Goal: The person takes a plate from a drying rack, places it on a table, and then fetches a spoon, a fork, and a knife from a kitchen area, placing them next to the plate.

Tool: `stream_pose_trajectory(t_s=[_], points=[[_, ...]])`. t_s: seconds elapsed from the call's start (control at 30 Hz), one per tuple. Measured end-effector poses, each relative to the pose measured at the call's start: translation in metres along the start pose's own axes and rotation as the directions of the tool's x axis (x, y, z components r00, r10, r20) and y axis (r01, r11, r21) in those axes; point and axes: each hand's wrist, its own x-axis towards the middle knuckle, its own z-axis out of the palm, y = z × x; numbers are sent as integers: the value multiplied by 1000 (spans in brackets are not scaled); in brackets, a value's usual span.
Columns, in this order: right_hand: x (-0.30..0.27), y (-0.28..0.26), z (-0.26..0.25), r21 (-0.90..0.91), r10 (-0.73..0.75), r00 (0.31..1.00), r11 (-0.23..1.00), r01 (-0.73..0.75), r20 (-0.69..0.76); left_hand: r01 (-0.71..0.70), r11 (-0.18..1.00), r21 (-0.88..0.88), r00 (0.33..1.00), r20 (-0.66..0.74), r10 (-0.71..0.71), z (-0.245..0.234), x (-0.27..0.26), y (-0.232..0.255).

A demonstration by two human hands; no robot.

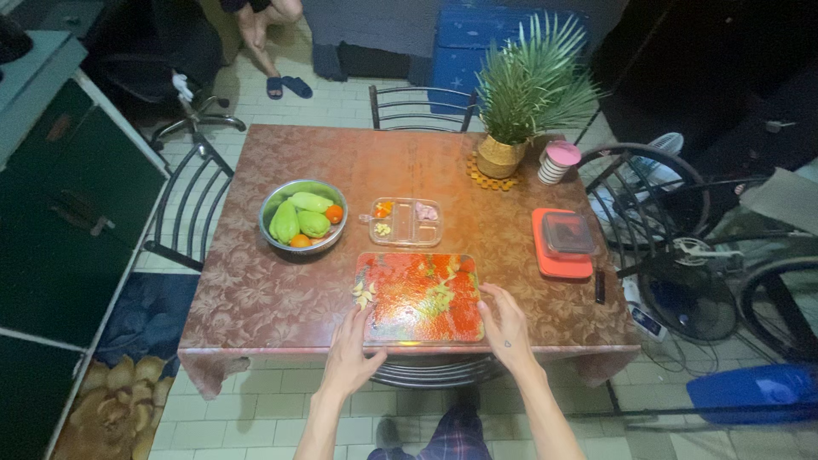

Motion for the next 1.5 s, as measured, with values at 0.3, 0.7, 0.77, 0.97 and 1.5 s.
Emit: stream_pose_trajectory(t_s=[0.3, 0.7, 0.77, 0.97, 1.5], points=[[10, 9, 10, -42, -110, 992, 993, 113, 60, 10, 993, 120, 997, -83, 0, -8, -1, 0], [57, 44, 3, 18, -85, 979, 996, 84, 184, 145, 979, 144, 989, -40, -141, 1, 39, 43], [61, 52, 5, 30, -117, 972, 993, 113, 204, 165, 972, 168, 986, -51, -158, 0, 48, 54], [83, 83, 24, 57, -242, 935, 970, 235, 259, 161, 958, 238, 985, -97, -142, -13, 71, 69], [133, -41, 123, 318, -548, 713, 836, 448, 438, 425, 893, 149, 805, -514, -297, -77, -19, 38]])
